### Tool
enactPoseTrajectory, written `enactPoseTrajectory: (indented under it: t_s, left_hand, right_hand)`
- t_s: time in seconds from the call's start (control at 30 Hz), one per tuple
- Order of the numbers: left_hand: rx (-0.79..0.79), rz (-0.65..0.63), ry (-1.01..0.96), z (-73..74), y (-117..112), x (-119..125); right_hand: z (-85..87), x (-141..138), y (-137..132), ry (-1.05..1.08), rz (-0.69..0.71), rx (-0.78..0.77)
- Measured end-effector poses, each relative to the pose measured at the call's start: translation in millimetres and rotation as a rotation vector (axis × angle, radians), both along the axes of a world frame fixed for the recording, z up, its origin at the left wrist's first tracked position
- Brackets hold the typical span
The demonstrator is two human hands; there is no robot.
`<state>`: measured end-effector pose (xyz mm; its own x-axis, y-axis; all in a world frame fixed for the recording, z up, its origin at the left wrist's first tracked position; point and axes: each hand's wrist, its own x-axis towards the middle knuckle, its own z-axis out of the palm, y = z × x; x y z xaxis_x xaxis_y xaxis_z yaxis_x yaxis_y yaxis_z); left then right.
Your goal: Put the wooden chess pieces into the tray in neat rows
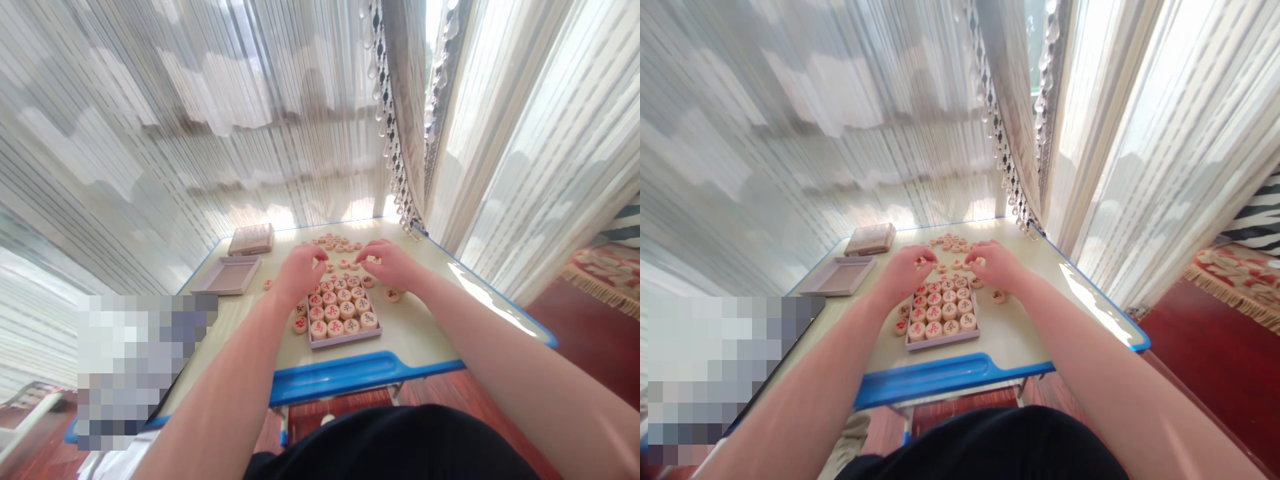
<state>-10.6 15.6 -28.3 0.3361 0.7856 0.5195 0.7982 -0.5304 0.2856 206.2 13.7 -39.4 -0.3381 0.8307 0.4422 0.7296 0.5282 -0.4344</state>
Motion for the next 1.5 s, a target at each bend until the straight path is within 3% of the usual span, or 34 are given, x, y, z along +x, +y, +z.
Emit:
enactPoseTrajectory:
  t_s: [0.2, 0.33, 0.63, 0.87, 1.13, 1.27, 1.5]
  left_hand:
    - [-0.026, -0.011, 0.012, 0.6, -3, 2]
    - [-0.048, -0.030, -0.017, 1.4, -5, 4]
    - [-0.183, -0.248, 0.094, 10.4, -20, 18]
    - [-0.213, -0.209, 0.189, 6.0, -18, 17]
    - [-0.300, -0.186, 0.064, 6.0, -12, 17]
    - [-0.329, -0.168, 0.103, 7.2, -13, 17]
    - [-0.393, -0.235, 0.019, 4.7, -3, 15]
  right_hand:
    - [14.7, -2, -17, -0.017, 0.213, -0.138]
    - [14.0, -3, -16, -0.073, 0.207, -0.210]
    - [16.9, -3, -16, -0.088, 0.155, -0.246]
    - [18.6, 0, -16, -0.068, 0.154, -0.261]
    - [16.3, 2, -13, -0.069, 0.131, -0.242]
    - [15.5, 3, -13, -0.072, 0.124, -0.258]
    - [14.9, 4, -11, -0.077, 0.141, -0.201]
